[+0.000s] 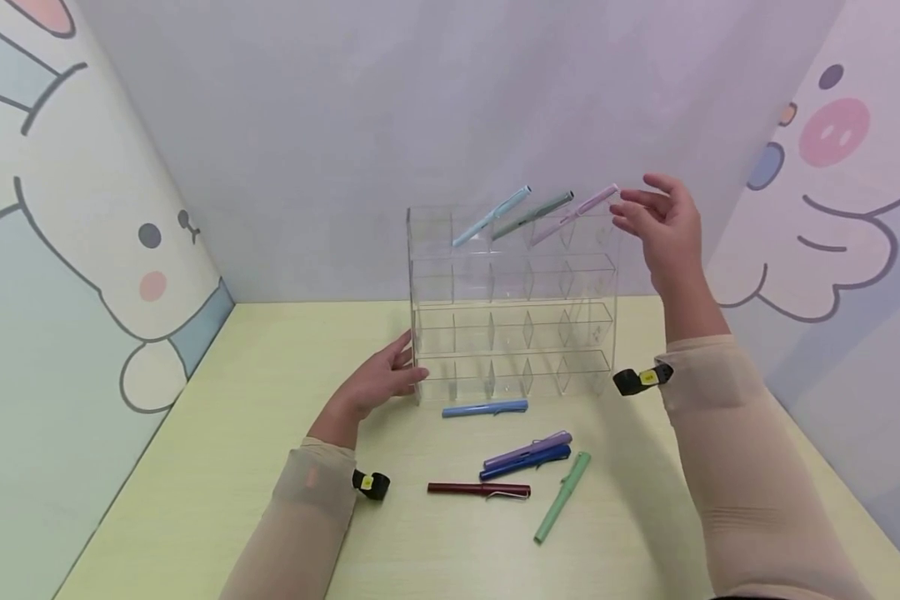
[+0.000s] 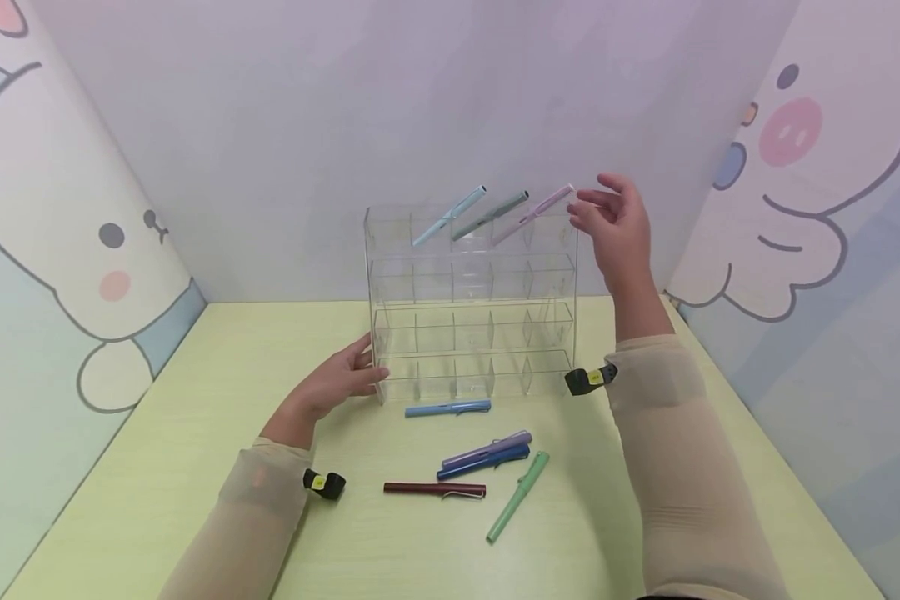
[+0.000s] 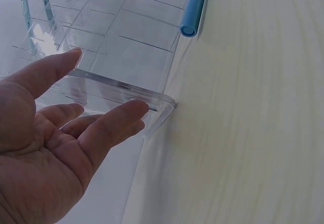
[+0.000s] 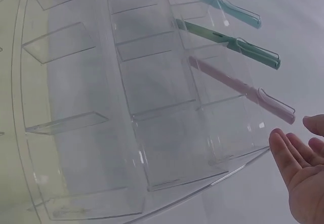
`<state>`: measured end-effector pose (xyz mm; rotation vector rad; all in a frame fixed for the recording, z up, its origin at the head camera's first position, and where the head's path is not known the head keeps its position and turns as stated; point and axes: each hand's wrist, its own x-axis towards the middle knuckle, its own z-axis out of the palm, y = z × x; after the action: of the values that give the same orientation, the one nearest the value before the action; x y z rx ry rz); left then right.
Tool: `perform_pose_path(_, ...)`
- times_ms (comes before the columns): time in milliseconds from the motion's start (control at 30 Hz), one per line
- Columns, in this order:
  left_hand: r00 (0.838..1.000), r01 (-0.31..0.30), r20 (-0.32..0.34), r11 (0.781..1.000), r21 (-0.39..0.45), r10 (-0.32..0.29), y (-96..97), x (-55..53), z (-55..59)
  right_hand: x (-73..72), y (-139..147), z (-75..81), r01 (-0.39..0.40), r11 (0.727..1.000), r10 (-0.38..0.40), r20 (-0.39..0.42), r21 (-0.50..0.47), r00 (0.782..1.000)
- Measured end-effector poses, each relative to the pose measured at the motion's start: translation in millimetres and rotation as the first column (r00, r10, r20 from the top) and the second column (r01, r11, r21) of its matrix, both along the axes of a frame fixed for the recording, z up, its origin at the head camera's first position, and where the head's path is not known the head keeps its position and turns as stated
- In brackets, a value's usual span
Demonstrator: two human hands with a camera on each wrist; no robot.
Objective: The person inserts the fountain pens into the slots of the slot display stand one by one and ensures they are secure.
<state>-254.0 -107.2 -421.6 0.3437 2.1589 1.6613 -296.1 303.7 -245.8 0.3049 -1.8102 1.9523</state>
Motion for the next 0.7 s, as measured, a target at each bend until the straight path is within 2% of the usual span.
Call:
perform_pose_path(300, 1.000, 0.006, 0.000, 1.000, 0.010, -0.006, 1.5, 0.0, 0.3, 26.8, 12, -26.7, -0.024, 0.993, 0.016, -0.076, -0.115, 0.997)
perform_pose_path(533, 1.000, 0.007, -0.003, 1.000, 0.009, -0.007, 1.0, -1.8, -2.1, 52.8, 15, -51.2, -0.028, 0.990, 0.015, -0.090, -0.138, 0.996)
perform_pose_path(700, 1.000, 0.002, 0.006, 1.000, 0.019, -0.002, 1.2, -1.2, -1.7, 68.3, 14, -62.6, -0.045, 0.993, 0.034, -0.101, -0.110, 0.994)
